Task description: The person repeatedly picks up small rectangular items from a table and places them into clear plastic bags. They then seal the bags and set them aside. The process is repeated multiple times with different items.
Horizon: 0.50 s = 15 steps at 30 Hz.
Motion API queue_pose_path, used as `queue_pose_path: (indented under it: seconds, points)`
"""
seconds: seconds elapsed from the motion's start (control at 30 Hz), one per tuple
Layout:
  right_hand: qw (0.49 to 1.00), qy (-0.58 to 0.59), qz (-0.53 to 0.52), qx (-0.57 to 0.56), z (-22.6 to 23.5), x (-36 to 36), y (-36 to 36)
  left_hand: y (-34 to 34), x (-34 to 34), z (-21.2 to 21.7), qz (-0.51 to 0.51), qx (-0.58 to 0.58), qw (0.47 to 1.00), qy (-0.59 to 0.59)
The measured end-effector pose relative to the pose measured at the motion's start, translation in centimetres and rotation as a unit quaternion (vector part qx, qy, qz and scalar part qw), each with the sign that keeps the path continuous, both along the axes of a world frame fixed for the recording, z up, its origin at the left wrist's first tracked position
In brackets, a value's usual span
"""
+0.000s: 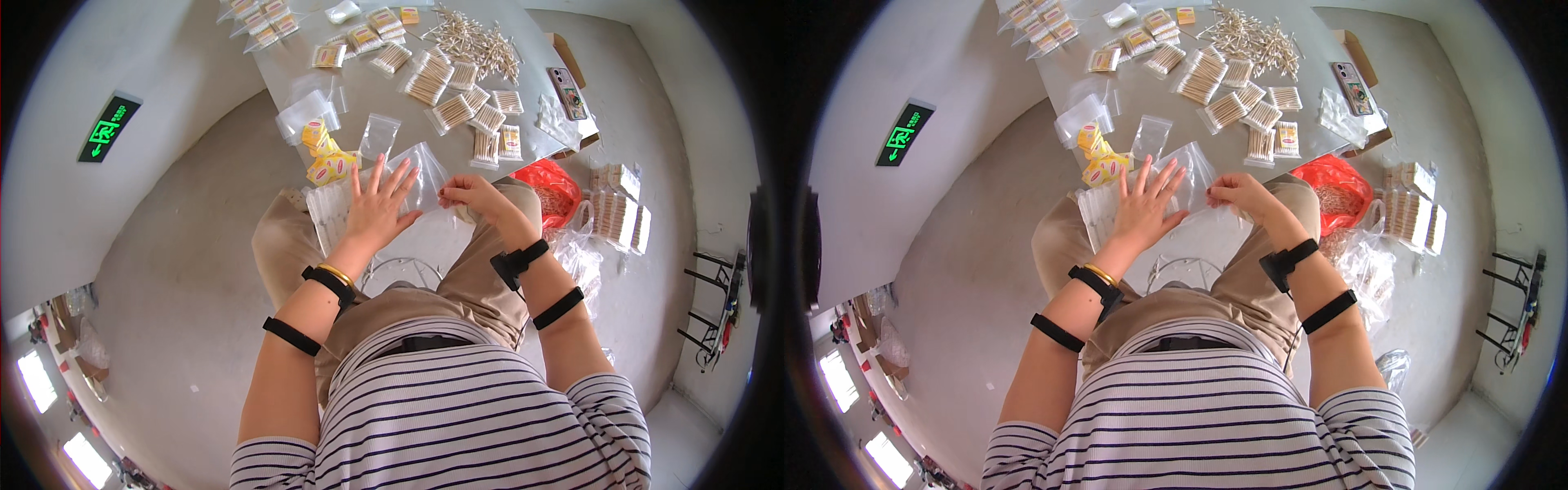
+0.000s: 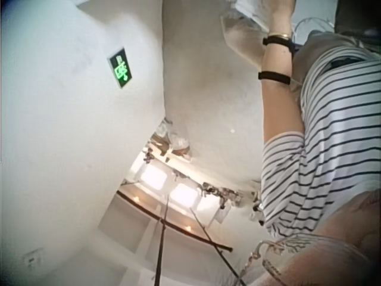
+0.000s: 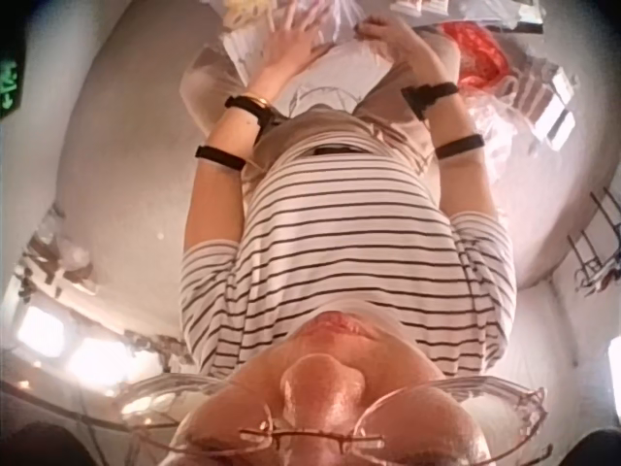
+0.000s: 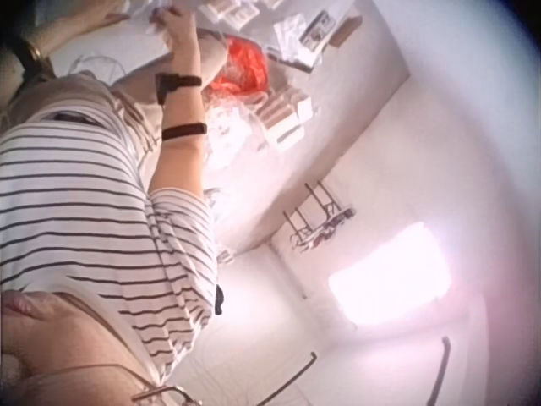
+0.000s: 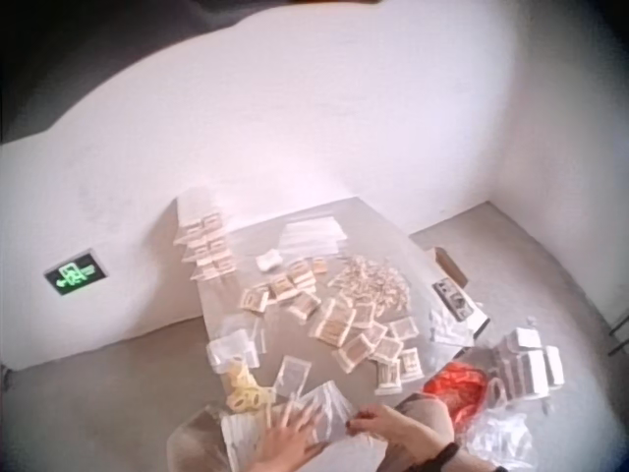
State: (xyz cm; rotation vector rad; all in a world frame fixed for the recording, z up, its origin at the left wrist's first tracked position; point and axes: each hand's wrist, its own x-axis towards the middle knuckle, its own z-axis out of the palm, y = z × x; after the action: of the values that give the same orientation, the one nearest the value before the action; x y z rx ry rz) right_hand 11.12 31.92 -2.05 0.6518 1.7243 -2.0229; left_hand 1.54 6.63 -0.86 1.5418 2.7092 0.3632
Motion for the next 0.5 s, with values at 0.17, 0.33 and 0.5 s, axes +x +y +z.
queue_pose_path:
  seconds: [0.17, 0.33, 0.5]
  points:
    - [0.995, 0.022, -0.013, 0.092, -0.8, -1.6, 2.1, -0.3, -0.1, 0.1, -0.004, -0.005, 1.000, -0.002]
    - [0.958, 0.135, -0.035, 0.250, 1.9, -9.9, 5.6, -0.4, -0.1, 0.6, -0.006, 0.000, 1.000, -0.001]
    - [0.909, 0.175, -0.035, 0.378, 3.3, -22.2, 6.0, -0.4, -0.2, 0.6, -0.001, -0.018, 0.999, -0.037]
